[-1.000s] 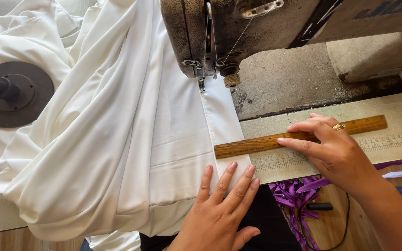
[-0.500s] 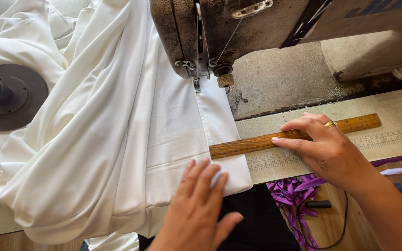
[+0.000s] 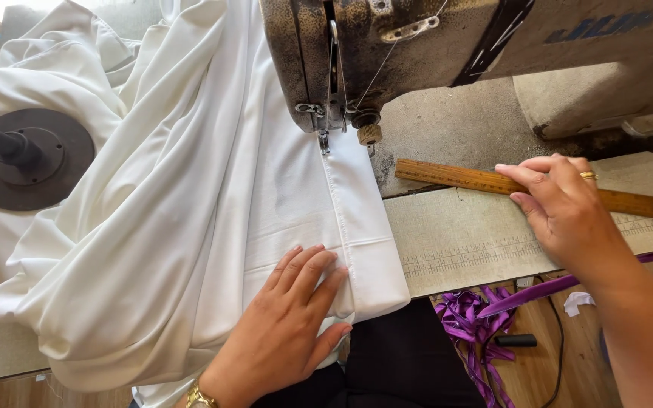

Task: Measuring and aligning the fold of a white fabric piece using a wooden ruler at a sewing station

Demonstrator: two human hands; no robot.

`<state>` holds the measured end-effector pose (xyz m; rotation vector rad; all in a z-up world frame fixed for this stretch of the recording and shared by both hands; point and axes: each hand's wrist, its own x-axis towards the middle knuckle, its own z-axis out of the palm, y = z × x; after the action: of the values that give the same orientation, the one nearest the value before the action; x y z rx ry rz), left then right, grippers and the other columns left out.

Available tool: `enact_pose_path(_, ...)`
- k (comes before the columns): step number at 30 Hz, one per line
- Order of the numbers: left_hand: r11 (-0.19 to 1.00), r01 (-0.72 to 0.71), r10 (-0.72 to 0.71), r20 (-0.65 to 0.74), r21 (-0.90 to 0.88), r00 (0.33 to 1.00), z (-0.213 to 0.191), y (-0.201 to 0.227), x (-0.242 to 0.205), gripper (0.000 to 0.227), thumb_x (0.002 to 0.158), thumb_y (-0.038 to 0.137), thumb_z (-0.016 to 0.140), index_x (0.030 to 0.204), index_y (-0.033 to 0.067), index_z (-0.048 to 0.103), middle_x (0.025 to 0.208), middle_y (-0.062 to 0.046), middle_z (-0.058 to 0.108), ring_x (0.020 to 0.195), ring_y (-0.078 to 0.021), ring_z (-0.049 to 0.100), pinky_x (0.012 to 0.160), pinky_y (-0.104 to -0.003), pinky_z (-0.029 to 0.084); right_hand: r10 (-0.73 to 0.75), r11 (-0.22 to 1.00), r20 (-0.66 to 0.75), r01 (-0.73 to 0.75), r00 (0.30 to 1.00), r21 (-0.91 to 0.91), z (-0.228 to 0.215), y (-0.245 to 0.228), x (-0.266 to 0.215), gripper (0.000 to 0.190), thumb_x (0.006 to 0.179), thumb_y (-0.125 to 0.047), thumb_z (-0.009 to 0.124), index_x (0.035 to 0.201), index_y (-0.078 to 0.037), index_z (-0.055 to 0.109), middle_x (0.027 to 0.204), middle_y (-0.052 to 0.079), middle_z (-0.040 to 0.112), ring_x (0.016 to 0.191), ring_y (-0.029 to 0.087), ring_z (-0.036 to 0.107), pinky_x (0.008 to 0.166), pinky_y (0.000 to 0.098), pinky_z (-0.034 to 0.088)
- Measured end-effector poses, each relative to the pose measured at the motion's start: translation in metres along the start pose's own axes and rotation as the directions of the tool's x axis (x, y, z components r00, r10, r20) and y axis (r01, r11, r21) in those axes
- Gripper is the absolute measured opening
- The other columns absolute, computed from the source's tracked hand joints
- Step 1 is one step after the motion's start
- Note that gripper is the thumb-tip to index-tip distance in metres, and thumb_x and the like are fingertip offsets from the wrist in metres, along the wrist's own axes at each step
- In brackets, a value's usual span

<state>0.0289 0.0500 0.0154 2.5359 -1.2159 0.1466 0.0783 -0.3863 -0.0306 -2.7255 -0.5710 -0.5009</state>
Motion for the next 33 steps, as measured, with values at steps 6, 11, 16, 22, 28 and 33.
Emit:
enact_pose_path(6, 0.994, -0.092, 0.096, 0.068, -0.050, 0.993, -0.011, -0.032, 0.005, 0.070, 0.111, 0.046, 0.050, 0.163, -0.0007, 0.044, 0.168, -0.021, 0.044, 0.159, -0.0393, 0.037, 0.134, -0.057, 0.021, -0.250, 0.936, 0.028, 0.234, 0.968, 0.263, 0.002, -0.112, 0.013, 0.044, 0.100, 0.002, 0.066, 0.144, -0.006, 0.065, 0.137, 0.014, 0.067, 0.130, 0.031, 0.061, 0.128, 0.0537, 0.048)
enact_pose_path(11, 0.975, -0.221, 0.222, 0.130, -0.024, 0.966, -0.013, -0.049, 0.005, 0.073, 0.111, 0.048, 0.047, 0.169, 0.0040, 0.036, 0.177, -0.013, 0.038, 0.165, -0.0347, 0.031, 0.135, -0.059, 0.016, -0.525, 0.796, 0.048, 0.470, 0.850, 0.382, 0.013, -0.178, 0.021, 0.036, 0.113, -0.006, 0.048, 0.143, 0.005, 0.063, 0.148, 0.021, 0.063, 0.141, 0.040, 0.060, 0.127, 0.0544, 0.044)
enact_pose_path(16, 0.963, -0.269, 0.271, 0.153, -0.035, 0.950, -0.012, -0.059, 0.004, 0.073, 0.111, 0.052, 0.045, 0.169, 0.0077, 0.038, 0.179, -0.012, 0.034, 0.166, -0.0335, 0.028, 0.135, -0.061, 0.012, -0.510, 0.803, 0.046, 0.456, 0.859, 0.384, 0.020, -0.185, 0.022, 0.036, 0.113, -0.002, 0.043, 0.139, 0.011, 0.064, 0.146, 0.025, 0.063, 0.138, 0.043, 0.061, 0.123, 0.0558, 0.048)
enact_pose_path(22, 0.962, -0.272, 0.274, 0.143, -0.033, 0.951, -0.010, -0.064, 0.006, 0.074, 0.109, 0.055, 0.045, 0.168, 0.0094, 0.042, 0.176, -0.011, 0.040, 0.164, -0.0343, 0.033, 0.133, -0.062, 0.015, -0.496, 0.792, 0.055, 0.425, 0.867, 0.439, 0.023, -0.181, 0.025, 0.035, 0.112, -0.004, 0.045, 0.138, 0.006, 0.067, 0.144, 0.022, 0.065, 0.136, 0.041, 0.062, 0.124, 0.0574, 0.046)
enact_pose_path(28, 0.965, -0.248, 0.257, 0.124, -0.081, 0.958, -0.012, -0.081, 0.017, 0.073, 0.107, 0.053, 0.053, 0.167, 0.0128, 0.044, 0.176, -0.008, 0.042, 0.165, -0.0313, 0.034, 0.133, -0.061, 0.016, -0.465, 0.796, 0.080, 0.376, 0.882, 0.474, 0.029, -0.176, 0.039, 0.035, 0.111, -0.003, 0.046, 0.139, 0.007, 0.065, 0.145, 0.022, 0.064, 0.140, 0.041, 0.059, 0.127, 0.0567, 0.043)
enact_pose_path(33, 0.966, -0.244, 0.254, 0.142, -0.082, 0.957, -0.014, -0.090, 0.024, 0.073, 0.109, 0.053, 0.050, 0.169, 0.0124, 0.039, 0.177, -0.009, 0.039, 0.165, -0.0313, 0.031, 0.134, -0.059, 0.015, -0.458, 0.794, 0.098, 0.356, 0.884, 0.493, 0.033, -0.171, 0.048, 0.037, 0.109, -0.001, 0.048, 0.141, 0.008, 0.064, 0.147, 0.025, 0.063, 0.142, 0.041, 0.058, 0.128, 0.0579, 0.042)
